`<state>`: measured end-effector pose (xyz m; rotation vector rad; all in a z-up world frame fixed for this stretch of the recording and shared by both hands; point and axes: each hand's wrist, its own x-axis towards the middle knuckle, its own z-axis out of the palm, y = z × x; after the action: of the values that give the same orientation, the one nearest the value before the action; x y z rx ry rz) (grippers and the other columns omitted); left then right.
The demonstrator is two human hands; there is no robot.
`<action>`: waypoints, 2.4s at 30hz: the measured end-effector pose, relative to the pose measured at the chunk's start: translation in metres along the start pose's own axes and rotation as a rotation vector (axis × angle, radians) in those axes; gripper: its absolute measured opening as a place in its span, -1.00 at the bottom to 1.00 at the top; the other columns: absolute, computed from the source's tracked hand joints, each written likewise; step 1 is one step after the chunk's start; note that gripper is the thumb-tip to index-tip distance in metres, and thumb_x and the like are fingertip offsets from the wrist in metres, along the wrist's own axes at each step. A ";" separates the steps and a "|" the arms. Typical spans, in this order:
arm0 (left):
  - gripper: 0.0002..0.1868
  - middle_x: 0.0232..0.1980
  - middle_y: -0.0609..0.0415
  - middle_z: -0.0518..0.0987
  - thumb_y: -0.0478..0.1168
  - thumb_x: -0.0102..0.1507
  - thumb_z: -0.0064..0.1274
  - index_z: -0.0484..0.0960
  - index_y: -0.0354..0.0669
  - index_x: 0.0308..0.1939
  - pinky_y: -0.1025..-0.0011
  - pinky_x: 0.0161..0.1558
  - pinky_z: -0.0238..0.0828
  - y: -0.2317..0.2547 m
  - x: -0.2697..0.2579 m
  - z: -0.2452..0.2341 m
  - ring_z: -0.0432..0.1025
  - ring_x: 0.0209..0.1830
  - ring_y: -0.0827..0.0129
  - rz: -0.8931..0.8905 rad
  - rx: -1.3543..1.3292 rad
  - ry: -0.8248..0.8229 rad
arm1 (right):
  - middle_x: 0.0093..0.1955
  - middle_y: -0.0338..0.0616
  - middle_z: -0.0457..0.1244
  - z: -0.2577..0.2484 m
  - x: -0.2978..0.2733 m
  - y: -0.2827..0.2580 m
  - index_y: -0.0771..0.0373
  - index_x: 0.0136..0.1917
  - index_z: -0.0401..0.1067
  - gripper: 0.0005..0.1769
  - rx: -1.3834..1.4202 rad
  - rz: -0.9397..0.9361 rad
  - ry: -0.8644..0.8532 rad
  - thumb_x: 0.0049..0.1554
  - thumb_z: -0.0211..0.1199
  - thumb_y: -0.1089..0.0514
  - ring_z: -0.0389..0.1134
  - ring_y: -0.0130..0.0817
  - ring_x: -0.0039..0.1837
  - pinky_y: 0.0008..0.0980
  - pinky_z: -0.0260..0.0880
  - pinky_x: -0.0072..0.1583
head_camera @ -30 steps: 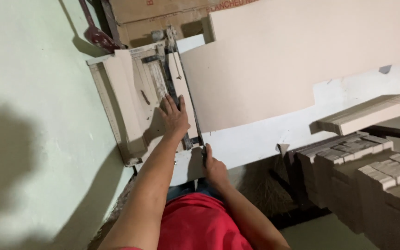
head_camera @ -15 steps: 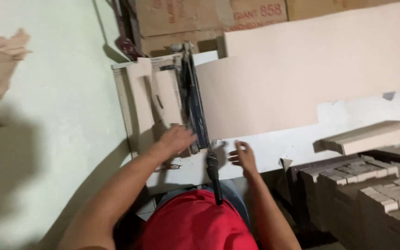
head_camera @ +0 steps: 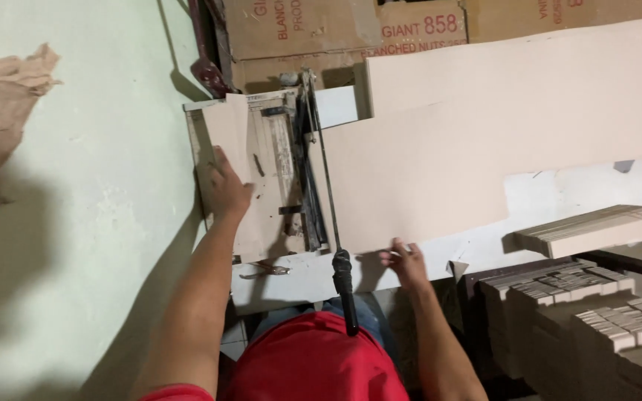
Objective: The person uses a manual guillotine-style cutter to slice a large sheet of cardboard into smaller rectangular pieces. They repeatedly position the cardboard against the machine's guide, pull down the lever to cut, and then remove the cut pieces.
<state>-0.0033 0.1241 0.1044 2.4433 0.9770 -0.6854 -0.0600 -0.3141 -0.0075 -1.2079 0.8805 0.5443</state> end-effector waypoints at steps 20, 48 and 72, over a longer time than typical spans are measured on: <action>0.32 0.63 -0.41 -0.38 0.09 0.10 0.36 -0.32 0.01 0.65 -0.53 0.40 -0.52 0.080 0.001 0.136 -0.47 0.64 -0.30 0.337 0.482 -0.208 | -0.27 0.00 0.44 0.042 0.035 -0.014 0.24 0.04 0.58 -0.64 -0.923 0.003 -0.145 0.21 0.27 -0.09 0.52 -0.16 -0.24 -0.13 0.59 -0.16; -0.84 -0.17 0.36 0.49 -0.06 0.40 -0.13 0.55 0.22 -0.23 0.16 0.11 0.25 -0.004 0.028 0.241 0.38 -0.18 0.37 1.120 0.921 0.173 | -0.25 0.01 0.46 0.101 -0.131 -0.060 -0.26 0.56 0.17 -0.23 -1.054 -0.028 -0.340 0.20 -0.11 -0.54 0.52 0.04 -0.08 -0.04 0.48 0.04; 0.05 0.62 -0.39 -0.22 0.24 0.22 0.17 -0.03 -0.07 0.61 -0.27 0.52 -0.38 0.084 -0.022 0.092 -0.31 0.61 -0.33 0.475 0.357 -0.299 | 0.11 0.07 0.38 0.069 -0.010 -0.019 0.35 0.19 0.35 -0.54 -0.334 0.051 -0.024 0.30 0.25 -0.09 0.47 -0.07 0.12 0.05 0.52 0.20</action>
<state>0.0171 0.0068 0.0608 2.6180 0.1520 -1.0746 -0.0317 -0.2532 0.0185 -1.4795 0.8223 0.7675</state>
